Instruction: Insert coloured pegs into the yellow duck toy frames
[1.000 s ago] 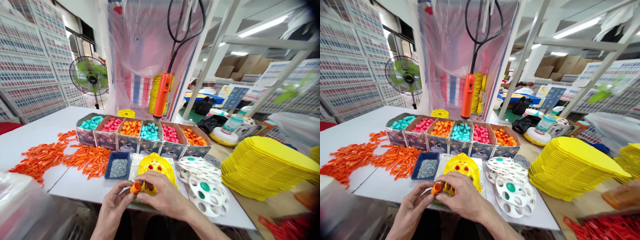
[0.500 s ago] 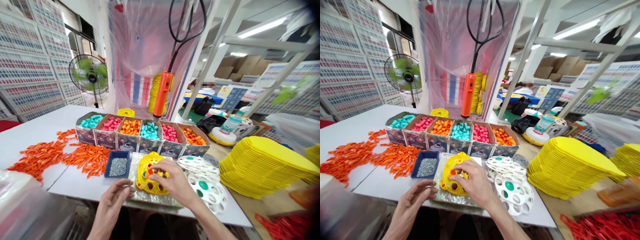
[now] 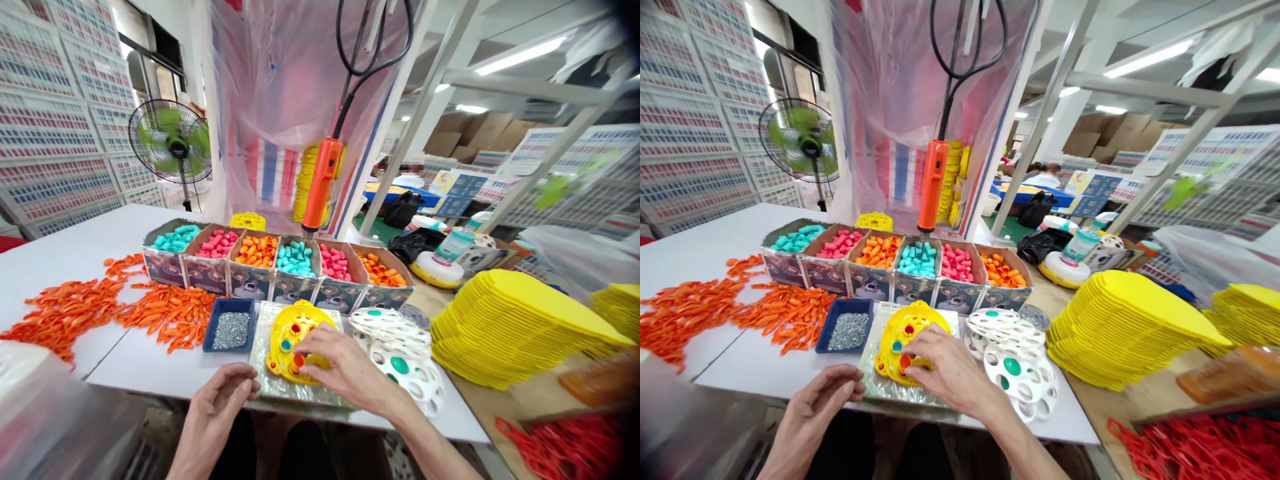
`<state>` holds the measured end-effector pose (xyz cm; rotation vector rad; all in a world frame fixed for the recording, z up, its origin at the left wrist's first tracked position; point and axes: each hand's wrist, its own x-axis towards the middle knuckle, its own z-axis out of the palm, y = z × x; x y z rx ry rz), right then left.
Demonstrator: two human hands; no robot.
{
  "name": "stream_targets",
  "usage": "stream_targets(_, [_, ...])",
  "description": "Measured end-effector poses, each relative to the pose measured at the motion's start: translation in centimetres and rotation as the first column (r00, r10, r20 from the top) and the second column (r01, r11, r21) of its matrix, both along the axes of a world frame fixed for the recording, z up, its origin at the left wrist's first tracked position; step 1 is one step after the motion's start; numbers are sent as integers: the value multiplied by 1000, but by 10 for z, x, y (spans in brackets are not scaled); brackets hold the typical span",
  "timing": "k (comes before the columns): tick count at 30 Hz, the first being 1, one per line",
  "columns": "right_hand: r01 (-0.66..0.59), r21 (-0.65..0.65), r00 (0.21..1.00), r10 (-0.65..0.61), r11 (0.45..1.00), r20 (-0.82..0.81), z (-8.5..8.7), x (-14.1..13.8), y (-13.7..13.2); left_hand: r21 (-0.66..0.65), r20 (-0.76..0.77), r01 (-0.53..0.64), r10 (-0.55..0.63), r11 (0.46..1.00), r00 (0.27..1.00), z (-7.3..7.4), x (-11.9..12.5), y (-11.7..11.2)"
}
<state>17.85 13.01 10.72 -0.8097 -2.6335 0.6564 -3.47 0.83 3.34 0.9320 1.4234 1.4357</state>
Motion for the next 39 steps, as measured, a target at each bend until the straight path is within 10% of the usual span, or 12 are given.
stream_targets(39, [54,89,997,-49,995,-58,-21,-2,1,120,-288,91,-53,989,956,-2,16,28])
